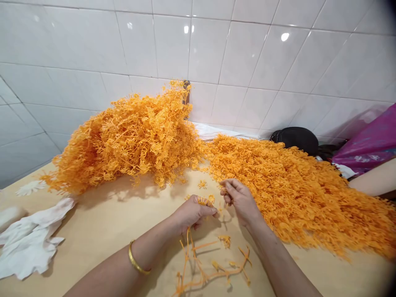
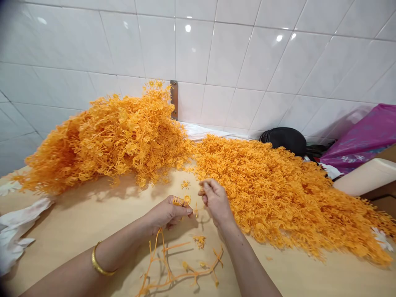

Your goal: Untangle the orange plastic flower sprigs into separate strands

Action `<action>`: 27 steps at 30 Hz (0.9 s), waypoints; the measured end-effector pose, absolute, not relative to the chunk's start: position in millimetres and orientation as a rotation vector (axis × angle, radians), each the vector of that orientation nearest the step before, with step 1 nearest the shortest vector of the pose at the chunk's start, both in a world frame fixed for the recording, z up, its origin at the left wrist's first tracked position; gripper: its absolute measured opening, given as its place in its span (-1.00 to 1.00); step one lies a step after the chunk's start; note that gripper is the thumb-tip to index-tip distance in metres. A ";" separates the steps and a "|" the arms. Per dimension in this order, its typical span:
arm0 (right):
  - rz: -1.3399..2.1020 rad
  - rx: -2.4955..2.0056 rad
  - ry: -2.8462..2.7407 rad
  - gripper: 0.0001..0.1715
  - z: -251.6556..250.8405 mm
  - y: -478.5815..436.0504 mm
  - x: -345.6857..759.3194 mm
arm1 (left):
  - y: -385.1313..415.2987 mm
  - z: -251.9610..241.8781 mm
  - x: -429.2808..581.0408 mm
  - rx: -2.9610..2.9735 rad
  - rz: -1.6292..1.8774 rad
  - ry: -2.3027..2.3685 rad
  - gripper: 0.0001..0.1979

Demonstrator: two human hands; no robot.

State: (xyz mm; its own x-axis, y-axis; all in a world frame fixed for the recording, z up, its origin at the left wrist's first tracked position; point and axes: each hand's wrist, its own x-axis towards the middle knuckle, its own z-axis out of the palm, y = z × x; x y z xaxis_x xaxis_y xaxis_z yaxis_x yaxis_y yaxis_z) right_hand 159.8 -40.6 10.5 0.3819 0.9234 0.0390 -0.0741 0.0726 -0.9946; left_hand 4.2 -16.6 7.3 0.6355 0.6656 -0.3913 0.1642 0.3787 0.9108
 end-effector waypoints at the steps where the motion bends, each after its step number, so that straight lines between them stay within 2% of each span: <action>1: 1.003 -1.247 -0.966 -0.66 10.2 -43.0 153.8 | -15.9 8.1 3.7 1.162 0.353 0.854 -0.81; 5: 1.175 -1.204 -1.270 -0.67 6.5 -48.5 137.6 | -15.0 7.8 1.7 1.177 0.331 0.837 -0.81; 7: 1.155 -1.228 -1.307 -0.69 1.3 -47.9 135.2 | -15.0 6.7 1.7 1.197 0.342 0.828 -0.80; 12: 0.808 -1.274 -1.040 -0.65 -14.3 -41.7 125.5 | -11.0 6.5 5.9 1.145 0.376 0.802 -0.82; 21: 0.604 -1.140 -0.533 -0.58 12.4 -33.2 169.6 | -17.1 7.2 3.5 1.283 0.343 0.837 -0.86; 23: 0.634 -1.198 -0.685 -0.64 14.4 -35.4 171.0 | -17.4 8.1 2.9 1.298 0.323 0.856 -0.87; 27: 0.911 -1.239 -1.173 -0.76 11.2 -43.1 145.6 | -13.3 9.6 4.4 1.298 0.261 0.844 -0.88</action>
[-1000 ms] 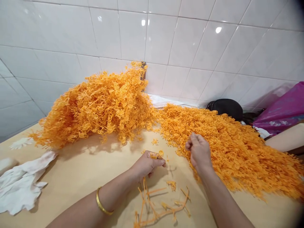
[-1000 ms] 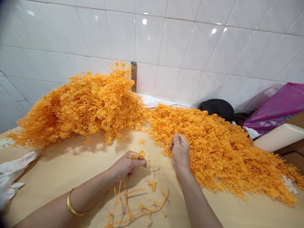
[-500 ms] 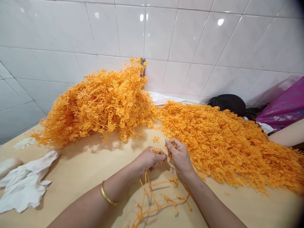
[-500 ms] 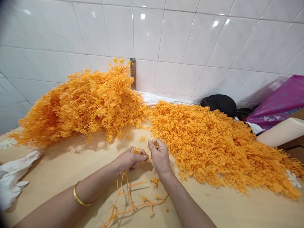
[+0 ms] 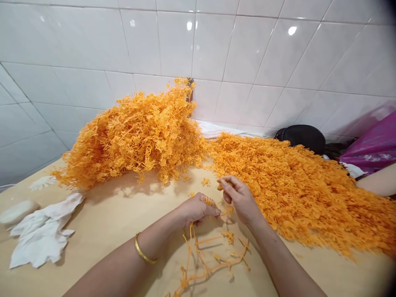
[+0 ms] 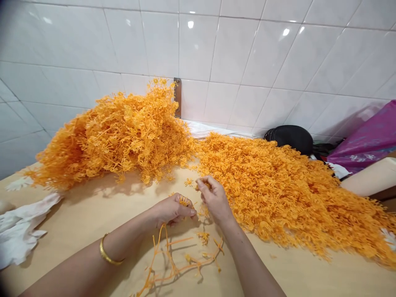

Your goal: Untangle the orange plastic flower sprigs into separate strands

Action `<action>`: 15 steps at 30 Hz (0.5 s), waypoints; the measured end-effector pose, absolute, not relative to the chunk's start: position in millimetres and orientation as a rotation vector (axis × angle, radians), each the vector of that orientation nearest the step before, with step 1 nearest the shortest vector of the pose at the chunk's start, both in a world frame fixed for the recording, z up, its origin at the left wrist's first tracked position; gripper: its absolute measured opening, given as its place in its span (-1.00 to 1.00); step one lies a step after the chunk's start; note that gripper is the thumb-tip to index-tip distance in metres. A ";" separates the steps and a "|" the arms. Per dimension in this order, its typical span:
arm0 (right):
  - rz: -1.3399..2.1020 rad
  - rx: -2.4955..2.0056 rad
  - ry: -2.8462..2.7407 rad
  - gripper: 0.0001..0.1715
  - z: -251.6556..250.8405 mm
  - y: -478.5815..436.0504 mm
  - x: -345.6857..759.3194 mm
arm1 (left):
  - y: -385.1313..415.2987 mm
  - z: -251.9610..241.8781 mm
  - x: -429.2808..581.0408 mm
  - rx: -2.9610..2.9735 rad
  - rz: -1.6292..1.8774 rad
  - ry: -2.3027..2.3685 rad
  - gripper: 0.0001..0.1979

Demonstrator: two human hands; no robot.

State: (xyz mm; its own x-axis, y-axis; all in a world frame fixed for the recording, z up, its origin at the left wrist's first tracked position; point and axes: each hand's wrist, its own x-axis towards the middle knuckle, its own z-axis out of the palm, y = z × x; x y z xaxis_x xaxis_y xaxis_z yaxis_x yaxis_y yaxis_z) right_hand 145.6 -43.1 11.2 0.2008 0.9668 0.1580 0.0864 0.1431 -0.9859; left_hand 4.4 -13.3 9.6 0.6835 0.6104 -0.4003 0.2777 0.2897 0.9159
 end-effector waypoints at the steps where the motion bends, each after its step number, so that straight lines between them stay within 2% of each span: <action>1: 0.953 -1.231 -1.274 -0.77 11.3 -45.0 138.9 | -12.1 9.3 4.9 1.298 0.254 0.842 -0.87; 6: 0.910 -1.234 -1.601 -0.85 11.3 -48.8 128.7 | -8.6 4.8 5.2 1.293 0.227 0.844 -0.87; 12: 0.939 -1.256 -1.335 -0.79 -8.8 -41.4 137.5 | -7.1 -5.1 0.0 1.077 0.397 0.616 -0.78; 15: 0.964 -1.270 -1.290 -0.83 -13.2 -40.7 139.7 | -6.0 -11.7 0.3 1.052 0.418 0.604 -0.75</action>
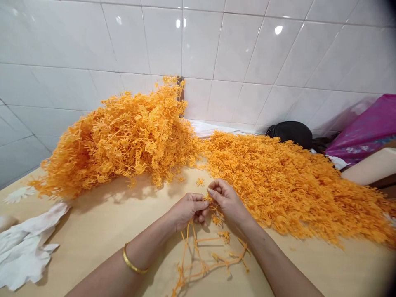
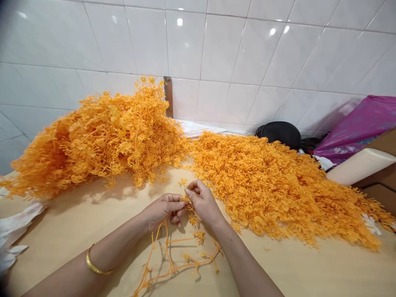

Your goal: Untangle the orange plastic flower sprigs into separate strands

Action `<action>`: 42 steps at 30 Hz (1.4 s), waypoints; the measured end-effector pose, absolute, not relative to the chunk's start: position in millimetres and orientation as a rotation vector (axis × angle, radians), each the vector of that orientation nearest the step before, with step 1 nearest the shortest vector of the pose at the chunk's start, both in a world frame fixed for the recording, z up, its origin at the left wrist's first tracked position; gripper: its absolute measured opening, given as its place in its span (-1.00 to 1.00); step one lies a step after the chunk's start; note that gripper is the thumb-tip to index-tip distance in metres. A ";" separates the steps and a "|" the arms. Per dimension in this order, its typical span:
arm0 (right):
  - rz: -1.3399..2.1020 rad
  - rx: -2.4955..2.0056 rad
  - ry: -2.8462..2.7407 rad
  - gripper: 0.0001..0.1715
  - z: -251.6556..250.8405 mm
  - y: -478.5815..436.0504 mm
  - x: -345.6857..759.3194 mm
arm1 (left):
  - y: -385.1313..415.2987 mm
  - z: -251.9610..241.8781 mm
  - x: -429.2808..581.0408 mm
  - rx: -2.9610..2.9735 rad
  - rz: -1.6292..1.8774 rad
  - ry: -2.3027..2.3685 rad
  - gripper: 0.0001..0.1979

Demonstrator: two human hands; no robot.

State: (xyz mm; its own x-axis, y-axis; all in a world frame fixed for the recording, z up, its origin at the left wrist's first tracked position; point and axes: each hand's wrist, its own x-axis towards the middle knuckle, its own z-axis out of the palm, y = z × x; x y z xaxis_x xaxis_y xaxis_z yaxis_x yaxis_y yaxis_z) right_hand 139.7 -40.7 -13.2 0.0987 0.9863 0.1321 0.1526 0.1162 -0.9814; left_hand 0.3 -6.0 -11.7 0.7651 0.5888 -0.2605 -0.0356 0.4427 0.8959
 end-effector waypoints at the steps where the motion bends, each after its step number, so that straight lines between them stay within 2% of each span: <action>1: 0.963 -1.278 -1.307 -0.82 -12.8 -41.5 140.0 | -5.7 -13.2 0.9 1.047 0.419 0.611 -0.76; 5: 0.891 -1.313 -1.431 -0.83 -7.9 -46.4 138.2 | -6.0 -14.3 3.3 1.052 0.430 0.678 -0.83; 11: 0.564 -1.436 -1.345 -0.79 -9.8 -45.8 123.0 | -6.7 -8.0 4.7 1.061 0.457 0.671 -0.84; 17: 0.517 -1.270 -0.681 -0.67 6.4 -35.1 157.3 | -5.7 -7.2 -0.7 0.997 0.404 0.689 -0.89; 19: 0.528 -1.230 -0.663 -0.67 13.8 -39.2 172.3 | -2.8 -8.5 -3.9 0.928 0.408 0.677 -0.90; 22: 0.661 -1.303 -0.884 -0.79 18.6 -54.9 179.6 | 5.4 -10.1 -9.2 0.799 0.369 0.604 -0.92; 24: 0.729 -1.366 -1.132 -0.81 19.8 -67.7 176.9 | 11.0 -10.7 -12.7 0.750 0.307 0.548 -0.94; 27: 0.773 -1.449 -1.610 -0.75 21.0 -83.9 170.6 | 15.6 -11.2 -16.7 0.733 0.236 0.493 -0.92; 31: 0.809 -1.560 -2.122 -0.54 13.6 -93.4 162.8 | 15.7 -11.3 -19.3 0.750 0.185 0.448 -0.90; 35: 0.490 -1.738 -2.152 -0.80 -1.3 -84.9 158.2 | 15.2 -11.7 -20.0 0.775 0.168 0.424 -0.88; 40: -0.352 -2.057 -1.774 -0.67 5.5 -67.6 160.1 | 15.9 -15.4 -15.0 0.653 0.381 0.483 -0.88; 42: -0.411 -1.994 -1.728 -0.67 15.4 -69.0 158.0 | 15.4 -16.9 -12.1 0.588 0.468 0.507 -0.88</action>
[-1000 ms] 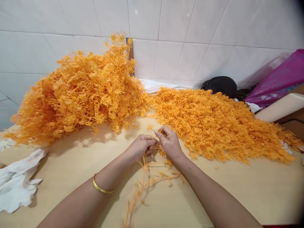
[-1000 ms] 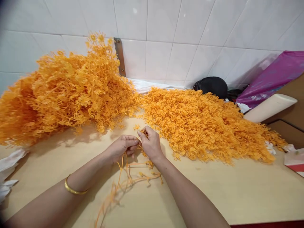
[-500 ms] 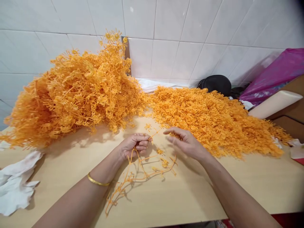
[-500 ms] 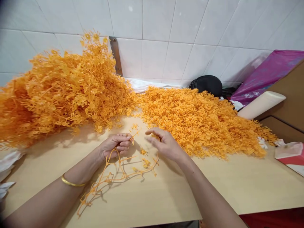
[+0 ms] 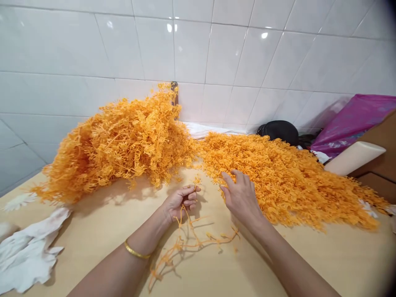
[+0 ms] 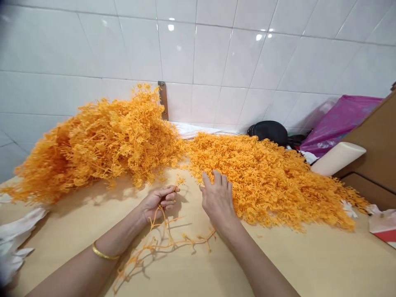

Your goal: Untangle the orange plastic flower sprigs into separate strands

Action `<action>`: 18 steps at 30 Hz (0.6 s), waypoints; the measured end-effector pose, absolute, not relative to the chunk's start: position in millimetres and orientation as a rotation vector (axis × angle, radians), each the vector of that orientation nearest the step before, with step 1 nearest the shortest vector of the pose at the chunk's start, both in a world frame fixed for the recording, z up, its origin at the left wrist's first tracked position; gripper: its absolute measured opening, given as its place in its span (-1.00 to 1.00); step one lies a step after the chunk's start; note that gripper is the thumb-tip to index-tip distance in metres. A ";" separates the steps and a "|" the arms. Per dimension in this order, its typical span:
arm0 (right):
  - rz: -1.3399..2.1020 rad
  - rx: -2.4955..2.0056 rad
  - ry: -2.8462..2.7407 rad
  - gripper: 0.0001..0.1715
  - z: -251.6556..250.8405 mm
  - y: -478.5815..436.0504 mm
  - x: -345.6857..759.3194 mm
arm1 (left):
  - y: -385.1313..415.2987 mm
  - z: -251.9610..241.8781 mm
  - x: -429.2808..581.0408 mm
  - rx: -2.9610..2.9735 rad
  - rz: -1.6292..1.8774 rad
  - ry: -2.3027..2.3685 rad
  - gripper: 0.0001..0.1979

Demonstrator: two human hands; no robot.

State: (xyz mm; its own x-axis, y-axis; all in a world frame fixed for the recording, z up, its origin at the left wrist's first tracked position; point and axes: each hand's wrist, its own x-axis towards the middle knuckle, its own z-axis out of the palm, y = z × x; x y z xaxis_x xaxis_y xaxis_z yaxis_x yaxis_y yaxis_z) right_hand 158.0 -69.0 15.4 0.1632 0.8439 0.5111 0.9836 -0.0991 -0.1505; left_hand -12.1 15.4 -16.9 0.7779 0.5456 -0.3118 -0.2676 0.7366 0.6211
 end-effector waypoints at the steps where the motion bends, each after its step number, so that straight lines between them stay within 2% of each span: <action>1: -0.310 -1.931 -1.754 -0.71 20.3 -72.6 155.3 | 14.8 -17.4 -10.9 0.569 0.495 0.511 -0.88; 4: 0.270 -1.689 -1.935 -0.77 29.0 -94.9 138.9 | 12.6 -18.2 -9.3 0.570 0.551 0.500 -0.86; 6: 0.522 -1.599 -2.040 -0.82 26.8 -114.9 123.3 | 11.9 -17.8 -10.0 0.605 0.593 0.486 -0.85; 10: 0.297 -1.690 -2.182 -0.92 4.0 -143.1 100.1 | 14.3 -14.7 -14.7 0.702 0.632 0.437 -0.84; 13: 0.099 -1.710 -2.187 -0.84 -11.5 -147.2 100.5 | 19.2 -11.6 -19.7 0.731 0.614 0.426 -0.83; 18: 0.146 -1.605 -1.952 -0.81 3.8 -144.9 116.1 | 28.3 -10.1 -26.1 0.767 0.549 0.460 -0.71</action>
State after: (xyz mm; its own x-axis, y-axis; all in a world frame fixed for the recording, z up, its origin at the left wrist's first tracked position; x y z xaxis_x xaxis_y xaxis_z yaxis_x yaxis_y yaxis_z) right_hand 116.1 -144.9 3.8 -0.0876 0.9228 0.3751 0.8565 0.2620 -0.4447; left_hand -26.1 28.3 -10.1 0.7661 0.6145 -0.1883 -0.2931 0.5948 0.7486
